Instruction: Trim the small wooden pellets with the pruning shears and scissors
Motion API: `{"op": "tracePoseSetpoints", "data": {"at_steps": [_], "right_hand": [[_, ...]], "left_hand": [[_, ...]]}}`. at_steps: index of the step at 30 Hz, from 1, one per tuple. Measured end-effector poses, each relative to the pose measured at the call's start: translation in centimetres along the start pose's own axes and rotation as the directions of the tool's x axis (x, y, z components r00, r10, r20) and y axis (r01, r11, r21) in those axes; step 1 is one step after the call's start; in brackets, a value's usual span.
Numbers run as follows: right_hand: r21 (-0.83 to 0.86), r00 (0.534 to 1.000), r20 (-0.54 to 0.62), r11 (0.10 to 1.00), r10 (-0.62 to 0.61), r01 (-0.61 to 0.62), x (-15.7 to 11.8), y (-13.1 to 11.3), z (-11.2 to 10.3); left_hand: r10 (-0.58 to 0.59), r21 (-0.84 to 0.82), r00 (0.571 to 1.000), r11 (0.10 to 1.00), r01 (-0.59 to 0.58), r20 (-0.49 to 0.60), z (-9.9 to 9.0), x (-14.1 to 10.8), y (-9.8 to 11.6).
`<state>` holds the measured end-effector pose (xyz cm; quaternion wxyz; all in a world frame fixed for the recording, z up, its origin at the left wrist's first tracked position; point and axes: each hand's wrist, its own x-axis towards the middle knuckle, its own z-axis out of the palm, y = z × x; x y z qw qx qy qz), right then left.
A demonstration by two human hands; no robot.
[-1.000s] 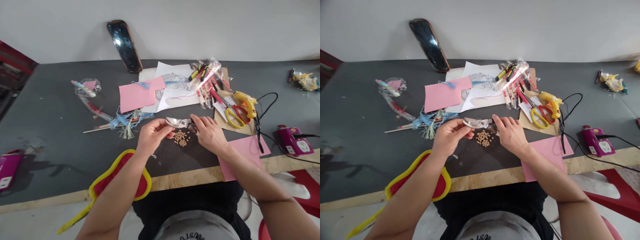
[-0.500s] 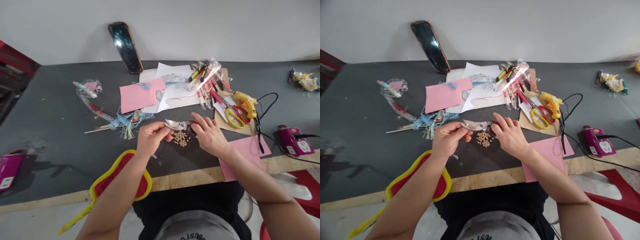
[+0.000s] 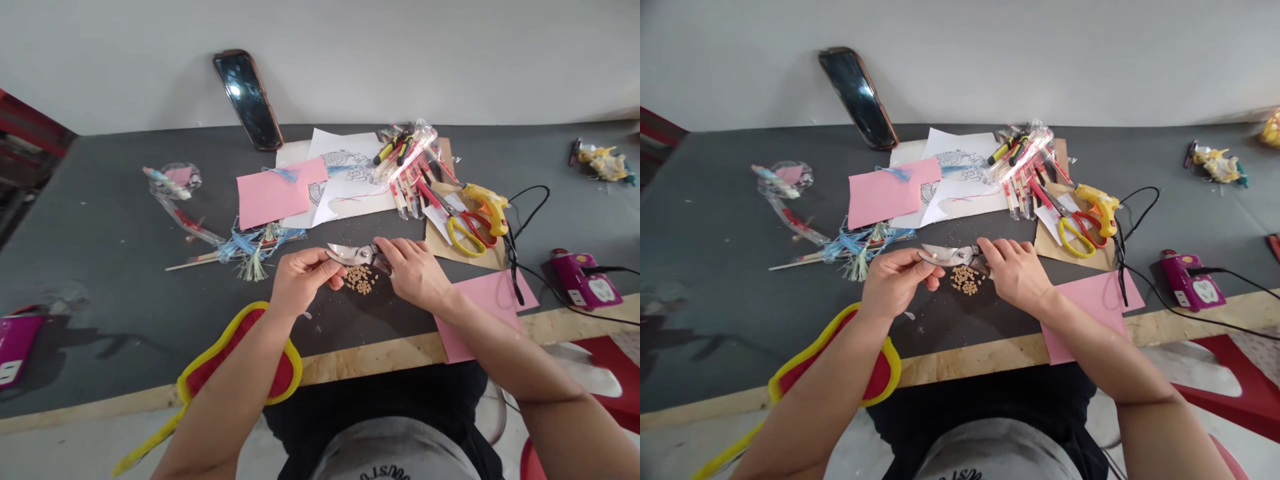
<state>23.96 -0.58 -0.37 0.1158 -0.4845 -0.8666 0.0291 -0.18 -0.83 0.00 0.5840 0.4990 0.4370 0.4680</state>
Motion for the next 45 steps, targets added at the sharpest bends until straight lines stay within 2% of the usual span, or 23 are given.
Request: {"op": "tracePoseSetpoints", "data": {"at_steps": [6, 12, 15, 19, 25, 32, 45], "right_hand": [[-0.028, 0.998, 0.058, 0.999, 0.037, -0.035, 0.0, -0.3, -0.4], [0.028, 0.997, -0.025, 0.997, 0.079, -0.078, 0.3, 0.1, 0.3], [0.026, 0.998, -0.052, 0.999, 0.037, -0.035, 0.2, 0.1, 0.5], [-0.053, 0.999, -0.024, 0.998, -0.031, 0.030, 0.0, -0.2, 0.2], [-0.089, 0.999, -0.011, 0.996, -0.034, 0.033, 0.0, -0.3, 0.2], [-0.046, 0.999, -0.024, 0.998, -0.032, 0.031, 0.1, -0.3, 0.1], [0.024, 0.994, -0.037, 0.995, -0.100, 0.101, -0.1, 0.4, 0.8]], "left_hand": [[-0.038, 0.005, 0.999, 0.999, 0.038, -0.023, 0.2, 0.0, -0.1], [-0.028, 0.045, 0.996, 0.998, 0.032, -0.086, 0.4, 0.3, -0.2], [-0.005, 0.074, 0.992, 0.997, 0.015, -0.129, 0.5, 0.3, -0.2], [0.021, 0.078, 0.990, 0.997, -0.010, -0.142, 0.8, 0.1, 0.0], [0.001, 0.048, 0.994, 0.999, 0.005, -0.111, 0.7, 0.0, 0.0], [0.002, 0.001, 0.996, 1.000, -0.001, -0.087, 0.5, 0.0, -0.1], [-0.035, 0.000, 0.996, 0.999, 0.035, -0.082, 0.8, -0.1, 0.2]]}}
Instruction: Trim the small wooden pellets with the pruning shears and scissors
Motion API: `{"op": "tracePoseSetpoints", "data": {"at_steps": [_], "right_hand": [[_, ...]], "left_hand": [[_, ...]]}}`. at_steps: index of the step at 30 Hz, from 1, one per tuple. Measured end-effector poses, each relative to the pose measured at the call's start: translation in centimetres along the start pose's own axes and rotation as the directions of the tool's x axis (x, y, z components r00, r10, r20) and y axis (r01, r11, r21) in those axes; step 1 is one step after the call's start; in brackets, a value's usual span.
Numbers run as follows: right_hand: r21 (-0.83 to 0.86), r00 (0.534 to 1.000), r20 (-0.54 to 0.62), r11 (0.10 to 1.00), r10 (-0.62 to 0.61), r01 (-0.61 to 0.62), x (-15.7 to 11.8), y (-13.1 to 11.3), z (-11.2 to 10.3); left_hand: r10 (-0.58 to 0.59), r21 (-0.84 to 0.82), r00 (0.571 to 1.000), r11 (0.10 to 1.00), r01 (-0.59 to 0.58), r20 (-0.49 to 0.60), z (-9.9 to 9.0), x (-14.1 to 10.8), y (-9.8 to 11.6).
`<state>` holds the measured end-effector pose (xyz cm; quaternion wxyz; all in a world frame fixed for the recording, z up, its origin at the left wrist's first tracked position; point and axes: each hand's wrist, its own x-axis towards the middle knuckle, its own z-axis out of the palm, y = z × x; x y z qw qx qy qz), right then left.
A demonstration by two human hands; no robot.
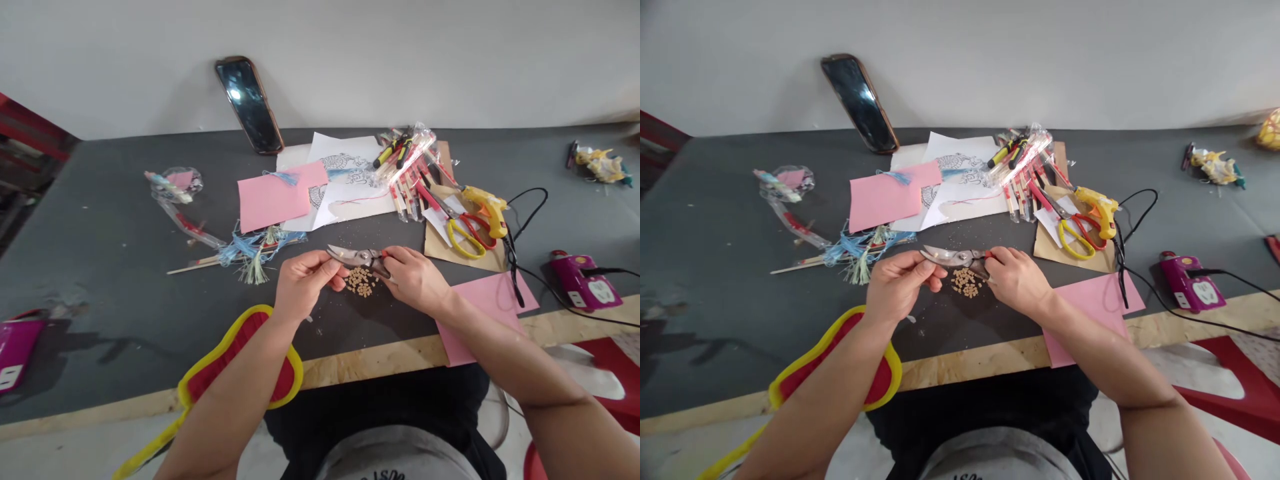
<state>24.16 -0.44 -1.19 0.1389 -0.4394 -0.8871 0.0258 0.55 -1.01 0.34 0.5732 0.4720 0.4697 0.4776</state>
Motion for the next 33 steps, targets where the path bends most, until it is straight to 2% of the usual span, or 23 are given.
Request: {"op": "tracePoseSetpoints", "data": {"at_steps": [6, 11, 19, 29, 33], "right_hand": [[-0.082, 0.998, -0.021, 0.995, 0.062, -0.063, 0.31, -0.03, -0.17], [-0.114, 0.998, 0.025, 0.992, 0.060, -0.057, 0.30, -0.46, -0.65], [-0.094, 0.996, 0.025, 0.992, 0.084, -0.081, 0.28, -0.63, -0.58], [0.010, 1.000, -0.013, 1.000, 0.010, -0.010, 0.02, -0.18, -0.01], [-0.007, 1.000, -0.009, 1.000, 0.013, -0.013, 0.10, -0.14, -0.01]], "left_hand": [[0.012, 0.017, 0.999, 1.000, -0.011, -0.050, -0.04, 0.28, -0.40], [0.029, 0.052, 0.998, 0.998, -0.027, -0.047, -0.08, 0.17, -0.43], [-0.018, 0.029, 1.000, 0.999, 0.019, -0.017, 0.01, 0.12, -0.14], [-0.034, -0.044, 0.999, 0.998, 0.034, 0.001, 0.13, -0.04, 0.08], [-0.046, -0.061, 0.999, 0.997, 0.046, -0.005, 0.19, -0.02, 0.16]]}}
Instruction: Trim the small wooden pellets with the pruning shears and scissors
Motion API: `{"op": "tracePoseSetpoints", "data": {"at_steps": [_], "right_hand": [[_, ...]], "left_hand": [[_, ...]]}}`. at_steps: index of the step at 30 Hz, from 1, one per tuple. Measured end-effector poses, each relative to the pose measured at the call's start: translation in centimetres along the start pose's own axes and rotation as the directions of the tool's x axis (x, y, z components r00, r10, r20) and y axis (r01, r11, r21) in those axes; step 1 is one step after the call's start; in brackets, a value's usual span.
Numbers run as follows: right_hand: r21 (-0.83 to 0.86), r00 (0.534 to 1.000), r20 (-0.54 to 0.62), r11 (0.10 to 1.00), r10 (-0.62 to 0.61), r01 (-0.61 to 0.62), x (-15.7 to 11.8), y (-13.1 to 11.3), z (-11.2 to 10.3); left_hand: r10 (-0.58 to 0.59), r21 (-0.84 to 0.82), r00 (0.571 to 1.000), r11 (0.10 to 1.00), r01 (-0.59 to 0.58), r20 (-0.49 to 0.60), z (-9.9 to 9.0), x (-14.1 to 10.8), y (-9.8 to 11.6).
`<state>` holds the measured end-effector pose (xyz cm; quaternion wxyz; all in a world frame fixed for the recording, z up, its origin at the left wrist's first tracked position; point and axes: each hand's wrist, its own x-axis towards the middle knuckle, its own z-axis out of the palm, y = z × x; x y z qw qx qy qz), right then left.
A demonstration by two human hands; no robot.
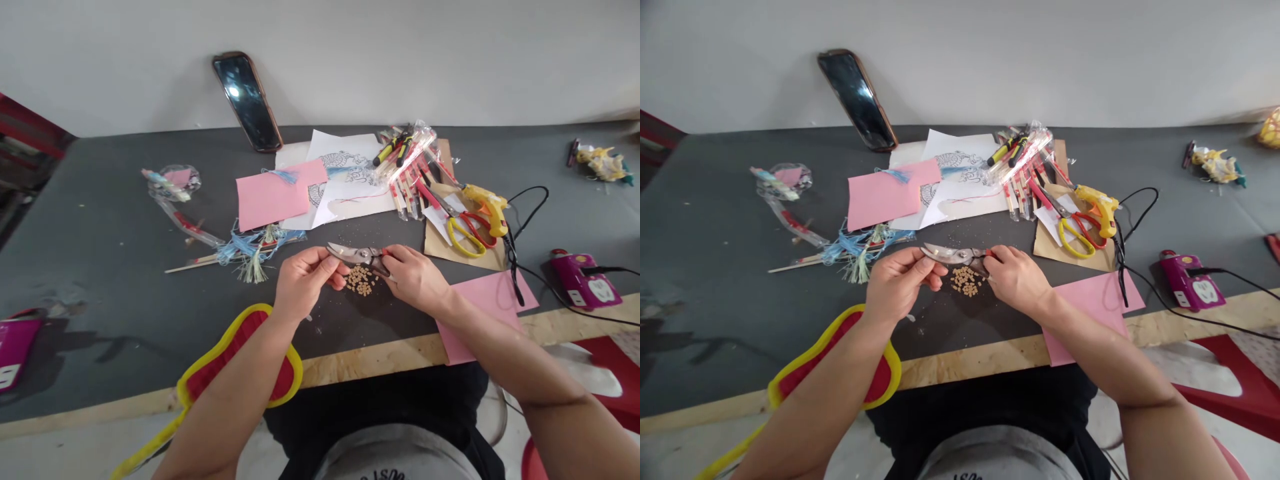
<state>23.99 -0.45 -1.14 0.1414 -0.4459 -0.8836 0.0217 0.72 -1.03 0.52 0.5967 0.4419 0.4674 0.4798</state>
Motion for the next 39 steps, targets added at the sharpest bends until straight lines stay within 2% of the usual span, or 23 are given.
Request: {"op": "tracePoseSetpoints", "data": {"at_steps": [5, 11, 16, 21, 32, 39], "right_hand": [[-0.072, 0.999, -0.025, 0.996, 0.042, -0.044, 0.2, 0.1, 0.0], [-0.078, 0.998, 0.028, 0.996, 0.049, -0.047, 0.3, -0.2, -0.5], [-0.069, 0.996, 0.061, 0.996, 0.068, -0.064, 0.2, -0.5, -0.8], [-0.051, 0.997, 0.048, 0.997, 0.059, -0.057, 0.2, -0.4, -0.7], [0.011, 1.000, 0.001, 1.000, 0.020, -0.020, 0.0, -0.3, 0.2], [-0.060, 0.998, 0.003, 0.996, 0.068, -0.067, 0.3, -0.2, 0.3]], "left_hand": [[0.049, 0.008, 0.999, 0.999, -0.049, 0.007, -0.1, 0.2, -0.3], [0.089, 0.084, 0.996, 0.993, -0.088, -0.012, -0.2, 0.2, -0.7], [0.060, 0.073, 0.998, 0.995, -0.062, 0.026, -0.4, 0.2, -0.7], [0.050, 0.054, 0.995, 0.997, -0.055, 0.088, -0.7, 0.2, -0.9], [0.035, 0.051, 0.995, 0.998, -0.040, 0.094, -0.8, 0.0, -0.7], [0.037, 0.054, 0.998, 0.998, -0.039, 0.048, -0.3, 0.3, -0.4]]}}
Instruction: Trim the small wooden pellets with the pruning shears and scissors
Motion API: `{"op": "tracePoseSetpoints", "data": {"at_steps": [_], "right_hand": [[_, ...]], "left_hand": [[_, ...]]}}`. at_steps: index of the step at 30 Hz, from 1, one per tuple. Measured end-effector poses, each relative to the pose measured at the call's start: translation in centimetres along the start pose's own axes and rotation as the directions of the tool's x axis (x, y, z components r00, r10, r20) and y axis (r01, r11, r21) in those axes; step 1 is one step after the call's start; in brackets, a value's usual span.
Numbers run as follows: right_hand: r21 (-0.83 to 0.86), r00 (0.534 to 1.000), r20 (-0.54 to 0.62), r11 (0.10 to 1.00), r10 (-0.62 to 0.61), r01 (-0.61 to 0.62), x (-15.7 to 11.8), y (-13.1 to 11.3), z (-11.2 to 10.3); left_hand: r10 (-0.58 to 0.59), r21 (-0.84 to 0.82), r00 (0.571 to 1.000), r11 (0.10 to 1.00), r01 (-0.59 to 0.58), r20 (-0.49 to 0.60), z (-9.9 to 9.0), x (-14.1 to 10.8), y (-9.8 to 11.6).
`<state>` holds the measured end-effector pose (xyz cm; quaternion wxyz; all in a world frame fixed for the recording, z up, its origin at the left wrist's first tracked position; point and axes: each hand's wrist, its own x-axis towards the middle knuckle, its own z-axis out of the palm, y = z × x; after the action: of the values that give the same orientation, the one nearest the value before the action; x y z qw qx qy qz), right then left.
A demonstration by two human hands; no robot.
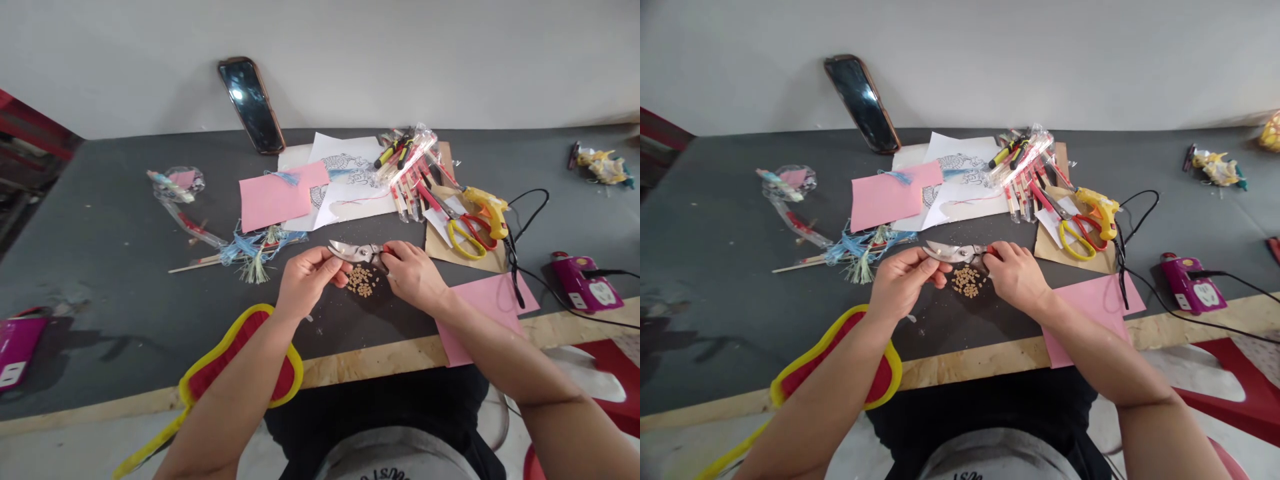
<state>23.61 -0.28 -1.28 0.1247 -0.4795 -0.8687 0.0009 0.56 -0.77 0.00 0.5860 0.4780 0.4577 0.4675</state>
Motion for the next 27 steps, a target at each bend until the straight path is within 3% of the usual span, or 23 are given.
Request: {"op": "tracePoseSetpoints", "data": {"at_steps": [5, 17, 27], "right_hand": [[-0.032, 0.999, 0.039, 0.999, 0.018, -0.016, 0.0, -0.1, -0.6], [0.006, 0.997, 0.072, 1.000, 0.014, -0.014, -0.1, -0.2, -0.9], [0.017, 0.999, 0.045, 1.000, -0.001, 0.001, -0.3, -0.3, -0.4]], "left_hand": [[0.040, 0.076, 0.996, 0.997, -0.035, -0.077, 0.1, 0.1, -0.3], [-0.004, 0.085, 1.000, 0.996, 0.002, 0.029, -0.5, -0.1, -0.2], [-0.033, 0.057, 0.999, 0.998, 0.034, -0.016, 0.0, -0.2, 0.2]]}}
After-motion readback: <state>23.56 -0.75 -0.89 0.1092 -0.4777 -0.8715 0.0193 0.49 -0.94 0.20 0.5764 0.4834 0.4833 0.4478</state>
